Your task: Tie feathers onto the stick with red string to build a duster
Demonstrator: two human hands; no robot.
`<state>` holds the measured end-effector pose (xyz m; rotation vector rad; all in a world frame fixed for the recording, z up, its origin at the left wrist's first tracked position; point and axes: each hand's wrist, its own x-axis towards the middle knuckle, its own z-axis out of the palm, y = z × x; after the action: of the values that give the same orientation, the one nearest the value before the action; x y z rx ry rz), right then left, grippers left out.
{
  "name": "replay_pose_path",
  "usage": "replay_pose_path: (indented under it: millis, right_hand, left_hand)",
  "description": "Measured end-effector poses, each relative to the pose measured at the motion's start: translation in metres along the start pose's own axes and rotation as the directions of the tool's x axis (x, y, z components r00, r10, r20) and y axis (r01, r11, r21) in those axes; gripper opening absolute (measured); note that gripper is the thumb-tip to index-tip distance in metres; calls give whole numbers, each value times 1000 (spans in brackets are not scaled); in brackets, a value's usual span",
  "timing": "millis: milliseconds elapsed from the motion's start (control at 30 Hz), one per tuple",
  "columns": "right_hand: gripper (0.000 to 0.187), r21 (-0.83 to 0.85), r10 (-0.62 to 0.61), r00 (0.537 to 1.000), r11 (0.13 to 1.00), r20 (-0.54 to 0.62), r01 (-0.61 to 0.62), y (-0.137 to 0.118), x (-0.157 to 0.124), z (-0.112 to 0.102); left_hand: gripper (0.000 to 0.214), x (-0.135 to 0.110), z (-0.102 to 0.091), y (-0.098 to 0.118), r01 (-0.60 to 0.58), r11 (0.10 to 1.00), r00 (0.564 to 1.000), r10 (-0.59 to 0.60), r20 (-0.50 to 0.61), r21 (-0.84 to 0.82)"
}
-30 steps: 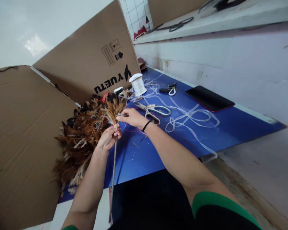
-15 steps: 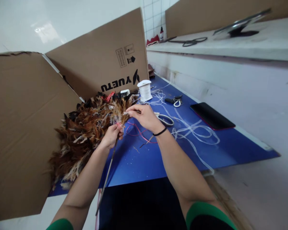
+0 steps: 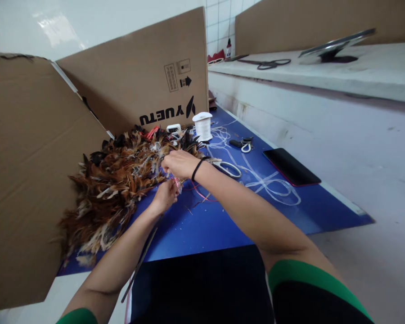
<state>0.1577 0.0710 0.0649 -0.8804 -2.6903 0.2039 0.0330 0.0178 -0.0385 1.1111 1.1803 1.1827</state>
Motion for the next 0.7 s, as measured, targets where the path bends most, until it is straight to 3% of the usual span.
replay_pose_path:
  millis: [167,300,367,433,500,533,600,700]
  right_hand:
    - [17,150,23,991,988,133,-43,17,0,5]
    - [15,229,36,992,972,120,-62,24,-1,6]
    - [15,244,40,998,969,40,-49,20,-5,3]
    - [15,273,59,992,962,-115,-25,10,-15,-2]
    - [16,355,131,941,935,-312,-13,-3,-31,-6]
    - [17,434,202,902,901,-381,-18,-9,-40,-7]
    - [19,632,339,861,774,-379,-27,-19,-59,-3]
    - [16,845,487,861,515,-148,-146,-22,-75,16]
  left_hand:
    - [11,-1,0,-1,-91,965,994,73,80,245]
    - [13,-1,-1,-2,-155,933,986,127,104,324]
    - [13,-1,-2,-4,-158,920,986,128,105,358]
    - [14,1,-4,-6,-148,912,988,119,99,384]
    - [13,2,-6,-7,-129,913,991,104,85,386]
    - [13,3,-7,-7,-117,918,993,95,77,380]
    - [14,4,-8,-5,-98,928,995,81,62,360]
    - [19,4,-11,2,-86,934,996,83,24,347]
